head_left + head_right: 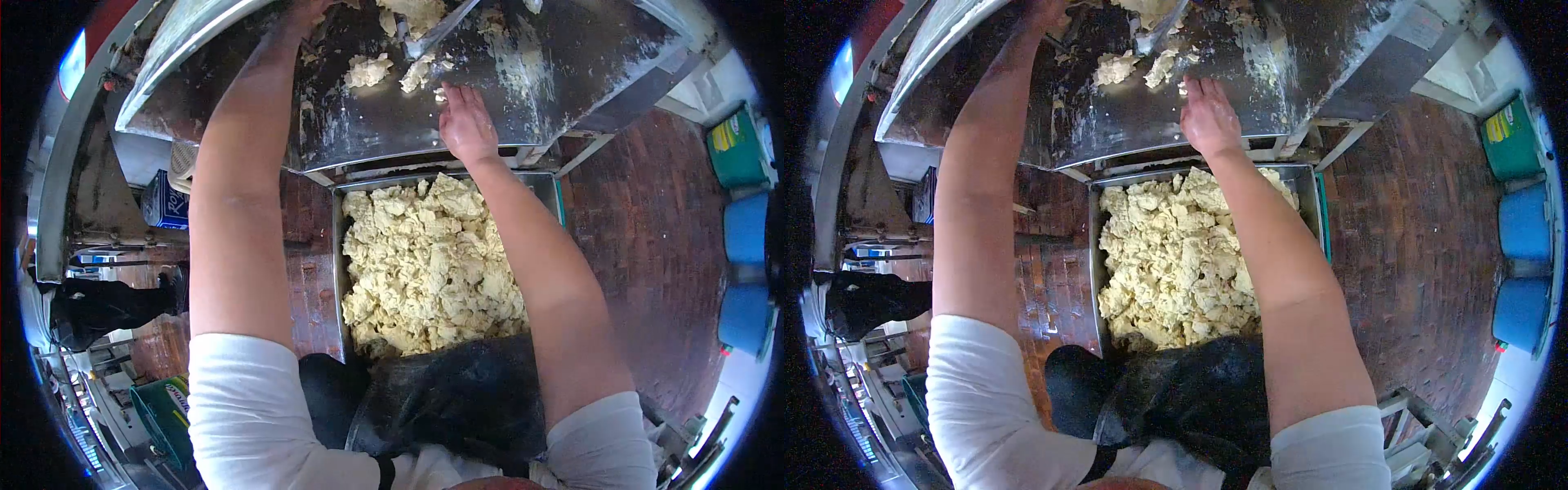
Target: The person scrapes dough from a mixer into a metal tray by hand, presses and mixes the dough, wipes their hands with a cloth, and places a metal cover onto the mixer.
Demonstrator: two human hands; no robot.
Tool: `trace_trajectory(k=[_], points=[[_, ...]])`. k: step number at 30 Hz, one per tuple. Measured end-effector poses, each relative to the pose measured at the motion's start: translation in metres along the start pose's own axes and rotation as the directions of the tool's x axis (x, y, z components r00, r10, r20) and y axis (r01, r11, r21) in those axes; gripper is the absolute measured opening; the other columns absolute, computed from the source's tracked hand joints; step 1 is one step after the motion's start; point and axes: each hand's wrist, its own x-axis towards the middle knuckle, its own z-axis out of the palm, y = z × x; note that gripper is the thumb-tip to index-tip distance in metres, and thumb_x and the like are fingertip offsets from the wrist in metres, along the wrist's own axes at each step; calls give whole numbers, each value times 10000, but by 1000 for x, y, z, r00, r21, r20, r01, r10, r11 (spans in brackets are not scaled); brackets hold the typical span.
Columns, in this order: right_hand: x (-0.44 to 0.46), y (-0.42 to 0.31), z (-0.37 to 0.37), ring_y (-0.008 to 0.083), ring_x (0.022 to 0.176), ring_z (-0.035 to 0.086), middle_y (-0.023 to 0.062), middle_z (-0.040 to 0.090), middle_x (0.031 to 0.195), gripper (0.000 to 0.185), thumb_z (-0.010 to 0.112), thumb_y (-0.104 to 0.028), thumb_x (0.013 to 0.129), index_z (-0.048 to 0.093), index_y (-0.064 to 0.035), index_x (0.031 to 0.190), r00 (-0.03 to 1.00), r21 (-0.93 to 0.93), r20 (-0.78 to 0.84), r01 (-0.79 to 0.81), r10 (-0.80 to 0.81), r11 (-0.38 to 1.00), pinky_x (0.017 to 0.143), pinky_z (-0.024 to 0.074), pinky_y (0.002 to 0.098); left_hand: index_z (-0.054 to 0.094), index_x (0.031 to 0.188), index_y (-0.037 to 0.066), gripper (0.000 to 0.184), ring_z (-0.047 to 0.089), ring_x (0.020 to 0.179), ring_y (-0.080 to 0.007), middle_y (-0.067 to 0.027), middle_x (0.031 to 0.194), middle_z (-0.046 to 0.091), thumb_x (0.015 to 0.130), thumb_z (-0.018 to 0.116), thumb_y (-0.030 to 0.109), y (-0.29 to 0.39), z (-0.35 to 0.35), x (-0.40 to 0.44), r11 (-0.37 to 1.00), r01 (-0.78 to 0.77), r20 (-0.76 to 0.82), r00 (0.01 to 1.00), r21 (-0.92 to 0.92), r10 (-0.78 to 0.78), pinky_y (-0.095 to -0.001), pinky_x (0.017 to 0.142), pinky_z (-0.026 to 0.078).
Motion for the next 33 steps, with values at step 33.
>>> trace_trajectory(k=[33], points=[[0,7,12,409,1238,545,216,604,1270,494,601,-82,874,556,-19,1362,997,-45,-23,75,-76,996,1095,456,468,650,1313,68,611,590,1266,-411,-203,1358,643,1018,523,587,-31,119,-109,890,409,438,850,-200,-292,-475,1062,470]])
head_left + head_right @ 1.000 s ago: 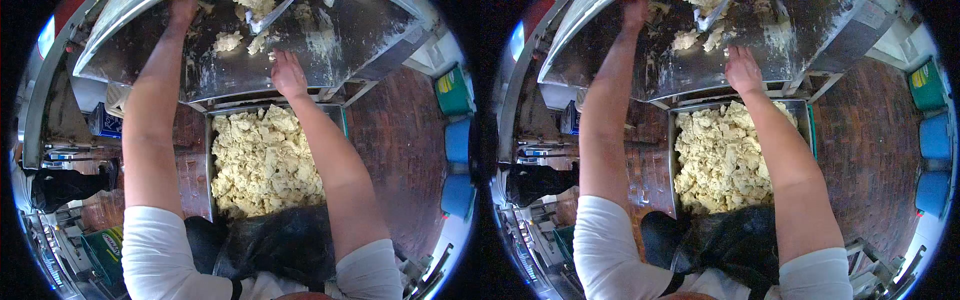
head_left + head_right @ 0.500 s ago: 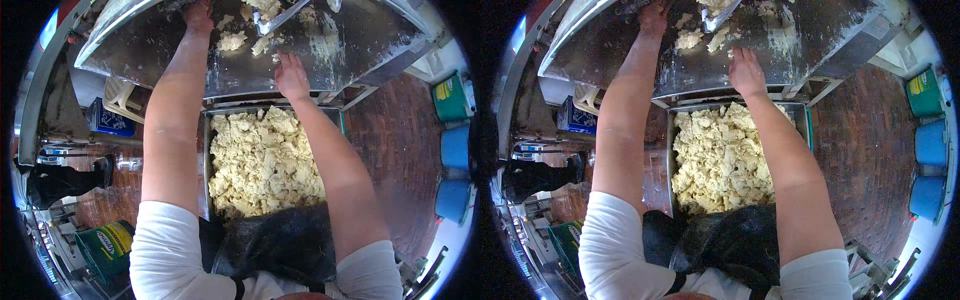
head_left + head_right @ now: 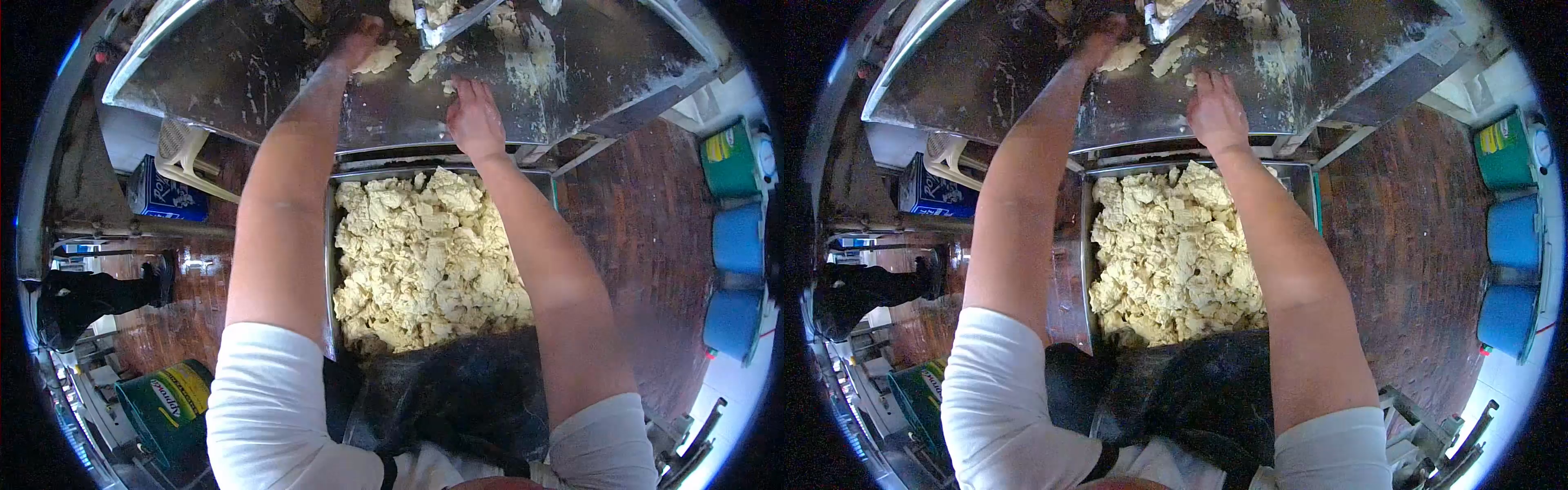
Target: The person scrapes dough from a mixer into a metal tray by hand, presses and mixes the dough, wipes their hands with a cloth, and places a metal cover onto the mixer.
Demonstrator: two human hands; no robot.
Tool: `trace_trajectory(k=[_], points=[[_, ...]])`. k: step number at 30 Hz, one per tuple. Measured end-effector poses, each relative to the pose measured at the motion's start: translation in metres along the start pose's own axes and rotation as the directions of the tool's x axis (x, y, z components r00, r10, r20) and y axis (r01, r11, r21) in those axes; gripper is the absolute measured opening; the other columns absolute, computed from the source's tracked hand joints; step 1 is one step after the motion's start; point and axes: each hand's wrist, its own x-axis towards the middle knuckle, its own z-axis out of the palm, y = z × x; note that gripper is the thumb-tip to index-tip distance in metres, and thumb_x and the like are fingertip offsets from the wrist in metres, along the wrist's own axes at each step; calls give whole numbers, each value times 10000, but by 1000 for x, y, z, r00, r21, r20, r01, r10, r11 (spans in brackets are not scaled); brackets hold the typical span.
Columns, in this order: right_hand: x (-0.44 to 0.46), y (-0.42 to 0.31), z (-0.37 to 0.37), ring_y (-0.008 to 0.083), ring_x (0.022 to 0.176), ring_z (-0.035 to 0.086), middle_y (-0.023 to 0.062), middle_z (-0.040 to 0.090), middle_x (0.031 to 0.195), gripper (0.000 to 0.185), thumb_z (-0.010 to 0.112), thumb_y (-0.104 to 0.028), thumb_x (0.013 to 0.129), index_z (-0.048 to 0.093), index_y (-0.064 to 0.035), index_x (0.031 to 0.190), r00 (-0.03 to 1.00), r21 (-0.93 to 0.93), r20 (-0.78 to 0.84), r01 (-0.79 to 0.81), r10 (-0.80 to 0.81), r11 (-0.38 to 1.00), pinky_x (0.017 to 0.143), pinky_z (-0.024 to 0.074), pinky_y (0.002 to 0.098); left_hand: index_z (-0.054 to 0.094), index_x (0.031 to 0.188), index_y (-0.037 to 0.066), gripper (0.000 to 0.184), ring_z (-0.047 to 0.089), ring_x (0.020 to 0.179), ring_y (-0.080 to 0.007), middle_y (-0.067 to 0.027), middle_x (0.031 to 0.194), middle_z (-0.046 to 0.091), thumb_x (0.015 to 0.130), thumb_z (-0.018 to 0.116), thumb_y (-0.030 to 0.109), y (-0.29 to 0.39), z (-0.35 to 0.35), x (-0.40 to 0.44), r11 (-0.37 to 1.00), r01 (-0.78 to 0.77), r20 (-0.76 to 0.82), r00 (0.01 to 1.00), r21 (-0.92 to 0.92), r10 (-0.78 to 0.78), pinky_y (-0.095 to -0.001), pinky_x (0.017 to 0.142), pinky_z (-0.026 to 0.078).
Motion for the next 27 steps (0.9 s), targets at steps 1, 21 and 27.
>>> trace_trajectory(k=[1,21,27], points=[[1,-1,0,404,1263,534,215,592,1306,523,620,-99,873,546,-17,1384,999,15,32,-38,38,999,1101,456,458,667,1308,64,622,605,1261,-388,-195,1343,660,1008,551,596,-24,23,9,996,-69,-22,997,-60,68,-457,1058,474],[-1,-6,-7,436,1374,432,240,463,1443,712,575,84,802,410,-29,1485,946,223,-259,-137,194,965,1178,371,470,710,1286,251,471,688,1135,-330,-76,1292,705,842,783,391,109,46,-131,911,-408,257,888,59,381,-430,1048,520],[-1,-1,-13,433,1360,446,229,476,1431,673,530,100,796,435,-16,1452,926,279,-299,-144,229,950,1184,364,473,724,1115,80,386,659,1102,-389,-144,1125,719,765,802,223,115,-10,-270,740,-629,157,727,-239,669,-456,937,548]])
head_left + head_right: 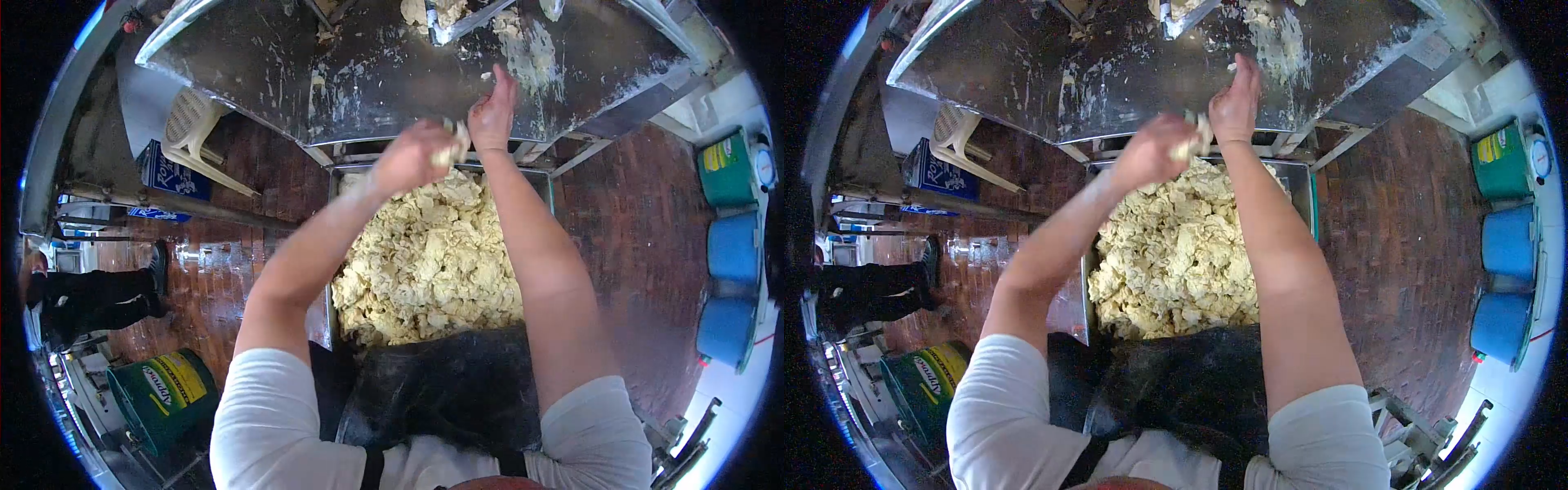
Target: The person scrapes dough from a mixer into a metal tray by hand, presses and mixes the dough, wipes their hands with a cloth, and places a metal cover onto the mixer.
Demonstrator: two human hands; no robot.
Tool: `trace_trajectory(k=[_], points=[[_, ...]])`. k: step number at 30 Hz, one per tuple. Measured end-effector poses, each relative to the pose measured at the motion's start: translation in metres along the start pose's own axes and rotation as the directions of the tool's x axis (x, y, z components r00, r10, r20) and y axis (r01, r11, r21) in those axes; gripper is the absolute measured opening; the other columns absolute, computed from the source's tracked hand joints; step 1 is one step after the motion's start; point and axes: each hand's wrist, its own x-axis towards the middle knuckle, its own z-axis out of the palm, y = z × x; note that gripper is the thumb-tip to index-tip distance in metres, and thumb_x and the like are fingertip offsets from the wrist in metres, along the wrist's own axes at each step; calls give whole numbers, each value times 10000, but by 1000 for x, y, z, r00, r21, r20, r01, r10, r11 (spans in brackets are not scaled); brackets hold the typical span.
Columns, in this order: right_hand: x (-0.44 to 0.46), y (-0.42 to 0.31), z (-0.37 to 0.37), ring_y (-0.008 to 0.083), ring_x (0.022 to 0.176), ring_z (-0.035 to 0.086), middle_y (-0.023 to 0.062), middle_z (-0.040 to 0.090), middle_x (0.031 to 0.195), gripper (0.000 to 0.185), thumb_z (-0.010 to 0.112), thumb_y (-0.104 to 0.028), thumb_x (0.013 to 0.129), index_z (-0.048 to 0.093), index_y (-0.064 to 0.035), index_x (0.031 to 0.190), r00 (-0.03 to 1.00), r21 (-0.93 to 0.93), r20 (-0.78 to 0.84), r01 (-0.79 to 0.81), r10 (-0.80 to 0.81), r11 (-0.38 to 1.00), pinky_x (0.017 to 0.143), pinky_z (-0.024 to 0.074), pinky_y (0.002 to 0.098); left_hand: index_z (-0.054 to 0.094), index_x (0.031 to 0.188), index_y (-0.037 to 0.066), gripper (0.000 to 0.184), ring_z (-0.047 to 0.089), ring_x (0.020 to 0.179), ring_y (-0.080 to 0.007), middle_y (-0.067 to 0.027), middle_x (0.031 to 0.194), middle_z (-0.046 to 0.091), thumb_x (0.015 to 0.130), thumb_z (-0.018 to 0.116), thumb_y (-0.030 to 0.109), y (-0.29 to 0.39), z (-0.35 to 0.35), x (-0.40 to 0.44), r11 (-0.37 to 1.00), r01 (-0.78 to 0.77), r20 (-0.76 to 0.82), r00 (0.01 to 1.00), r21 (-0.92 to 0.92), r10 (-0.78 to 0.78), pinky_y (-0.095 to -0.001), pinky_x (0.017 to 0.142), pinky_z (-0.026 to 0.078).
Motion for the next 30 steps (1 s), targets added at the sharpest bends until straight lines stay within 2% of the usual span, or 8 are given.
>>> trace_trajectory(k=[4,10,12,15,17,23,27,30], points=[[-2,-1,6,441,1309,473,233,511,1369,644,525,85,789,460,-14,1423,999,-22,-2,53,-53,998,1151,384,492,634,1311,5,571,608,1212,-370,-205,1242,672,882,757,362,79,39,-106,970,220,179,963,-100,-200,-526,1064,489],[-2,-7,-1,431,1280,492,230,532,1318,633,521,94,776,483,-19,1398,995,-26,44,86,-85,996,1127,402,495,632,1318,-1,676,589,1290,-370,-245,1333,648,1014,509,591,123,62,-175,938,135,352,902,319,-249,-564,1115,467],[-1,-12,2,425,1277,496,224,534,1317,633,522,95,776,485,-21,1397,995,-10,50,86,-86,996,1125,406,490,630,1378,69,549,652,1223,-316,-210,1295,687,1007,619,474,108,-2,-98,760,613,712,435,215,-552,-532,1105,488],[0,-11,-1,407,1328,474,198,503,1391,629,568,79,785,490,-24,1401,992,-92,125,34,-23,995,1145,416,457,704,1219,90,338,706,1046,-353,-154,1076,757,997,678,343,34,-43,-67,852,498,-12,864,164,-503,-460,944,569],[0,-12,0,407,1325,475,193,507,1383,633,587,75,784,488,-23,1402,990,-100,135,58,-44,993,1143,417,456,690,1143,18,273,654,1034,-430,-247,1117,690,966,664,224,-19,-78,-25,828,492,-416,835,270,-360,-481,914,539],[-2,-11,4,405,1336,471,186,507,1403,659,619,61,787,482,-53,1422,991,-192,135,45,-19,980,1143,414,463,450,1406,-178,781,482,1362,-472,-345,1472,486,1022,514,499,-149,-58,6,317,653,-510,745,688,-429,-523,1182,352],[-6,-14,3,449,1302,482,240,533,1337,668,550,64,784,484,-62,1437,988,-135,152,23,-2,991,1108,421,497,525,1414,-68,702,492,1373,-435,-296,1474,514,1008,530,504,-158,-38,58,601,740,-229,668,302,-708,-509,1181,363],[-3,-9,5,456,1284,488,241,537,1313,673,555,62,783,484,-71,1439,989,-109,150,10,6,994,1103,420,506,643,1323,14,545,556,1319,-399,-215,1362,639,1005,566,450,-114,-11,85,815,470,-212,882,340,-420,-482,1129,436]])
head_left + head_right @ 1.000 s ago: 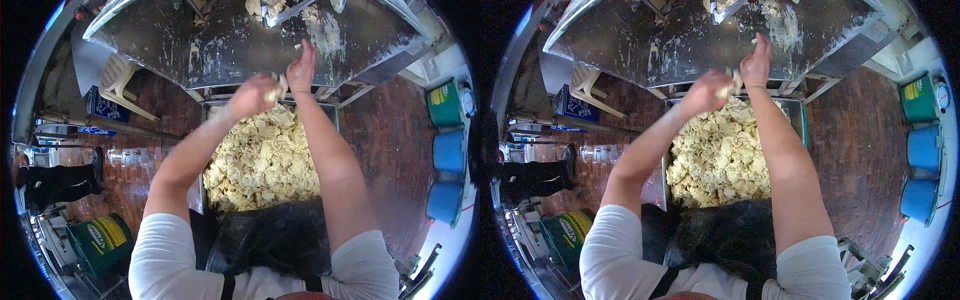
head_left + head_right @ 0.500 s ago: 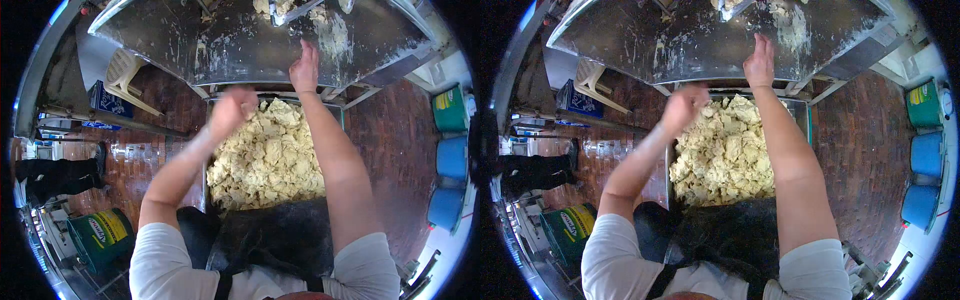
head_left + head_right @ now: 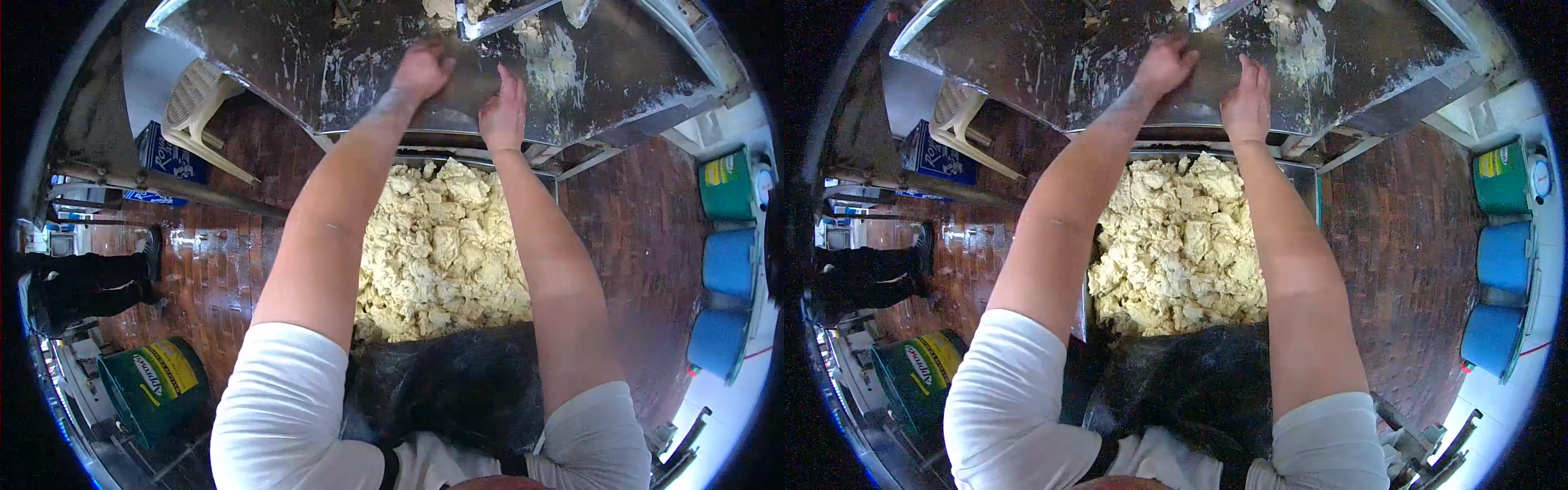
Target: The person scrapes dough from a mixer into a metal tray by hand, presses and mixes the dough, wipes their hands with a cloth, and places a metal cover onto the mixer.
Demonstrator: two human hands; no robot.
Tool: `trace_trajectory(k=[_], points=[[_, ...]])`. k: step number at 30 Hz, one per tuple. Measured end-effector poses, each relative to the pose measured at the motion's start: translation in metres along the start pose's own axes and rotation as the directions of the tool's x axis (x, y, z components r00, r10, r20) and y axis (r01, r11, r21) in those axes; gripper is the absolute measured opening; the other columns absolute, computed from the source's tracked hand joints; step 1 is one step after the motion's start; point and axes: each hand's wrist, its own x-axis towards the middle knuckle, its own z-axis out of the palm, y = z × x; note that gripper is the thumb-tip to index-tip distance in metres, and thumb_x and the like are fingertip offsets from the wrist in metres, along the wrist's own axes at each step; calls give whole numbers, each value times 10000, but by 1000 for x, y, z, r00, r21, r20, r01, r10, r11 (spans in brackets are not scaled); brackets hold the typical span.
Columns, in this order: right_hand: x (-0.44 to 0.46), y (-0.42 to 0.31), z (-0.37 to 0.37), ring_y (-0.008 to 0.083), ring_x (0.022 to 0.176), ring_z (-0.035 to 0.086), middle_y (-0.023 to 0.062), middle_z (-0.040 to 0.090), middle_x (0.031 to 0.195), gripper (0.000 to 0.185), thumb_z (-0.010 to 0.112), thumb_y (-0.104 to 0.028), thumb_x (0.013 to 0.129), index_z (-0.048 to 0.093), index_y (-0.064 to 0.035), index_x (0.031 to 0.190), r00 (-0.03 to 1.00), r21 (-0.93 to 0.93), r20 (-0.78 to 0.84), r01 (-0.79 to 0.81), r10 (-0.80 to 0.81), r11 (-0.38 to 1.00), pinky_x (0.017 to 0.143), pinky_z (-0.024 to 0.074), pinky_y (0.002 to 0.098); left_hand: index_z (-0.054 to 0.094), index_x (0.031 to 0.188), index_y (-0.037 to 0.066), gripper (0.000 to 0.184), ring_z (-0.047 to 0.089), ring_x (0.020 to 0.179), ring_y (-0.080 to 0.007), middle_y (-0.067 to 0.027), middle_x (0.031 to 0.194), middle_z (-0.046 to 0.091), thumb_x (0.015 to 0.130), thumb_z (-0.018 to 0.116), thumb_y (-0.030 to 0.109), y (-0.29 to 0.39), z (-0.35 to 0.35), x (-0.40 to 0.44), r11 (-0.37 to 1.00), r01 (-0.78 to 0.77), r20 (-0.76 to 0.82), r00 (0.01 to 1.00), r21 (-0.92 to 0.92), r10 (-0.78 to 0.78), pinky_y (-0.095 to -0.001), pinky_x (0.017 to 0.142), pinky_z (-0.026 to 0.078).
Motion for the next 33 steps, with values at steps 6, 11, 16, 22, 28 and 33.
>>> trace_trajectory(k=[6,11,16,22,28,33], points=[[1,1,-4,416,1328,477,199,516,1392,657,576,61,793,468,-50,1431,999,-25,-18,51,-52,998,1139,415,473,726,1202,46,328,691,1120,-364,-187,1187,729,945,707,248,61,-46,-119,895,-89,170,969,-436,179,-428,960,562],[1,-1,-3,458,1270,497,265,532,1314,637,544,70,789,493,-52,1412,996,23,-48,81,-80,996,1096,418,515,737,1158,79,296,652,1200,-337,-159,1266,698,880,672,1,92,-75,-178,828,-228,-24,967,-513,252,-421,991,561],[-2,-4,-6,410,1311,487,201,519,1364,603,593,14,828,474,-36,1417,999,-49,24,42,-41,998,1116,432,479,706,1243,90,298,598,1233,-392,-180,1300,674,979,622,199,-38,-68,-86,991,-122,-245,961,48,130,-484,1071,481],[-1,1,12,457,1188,515,258,544,1280,621,632,-5,816,485,-60,1417,994,-87,13,112,-111,990,1064,437,514,581,1441,151,490,365,1478,-406,-136,1594,445,1046,465,417,-91,-43,-79,973,57,-109,994,223,-33,-553,1234,242],[8,-65,76,492,1366,427,319,468,1440,746,666,-351,917,391,10,1510,968,-99,87,244,-236,965,1171,326,583,601,1425,137,479,408,1460,-382,-173,1543,502,1049,458,397,-73,-53,-81,971,161,-82,985,174,-149,-520,1203,309],[142,-7,143,454,1251,597,247,646,1330,939,637,-654,910,422,53,1490,978,-215,-70,178,-197,960,1112,403,605,593,1429,108,551,381,1467,-404,-194,1579,445,1036,469,474,-75,-50,-82,968,169,-97,983,186,-153,-517,1236,238]])
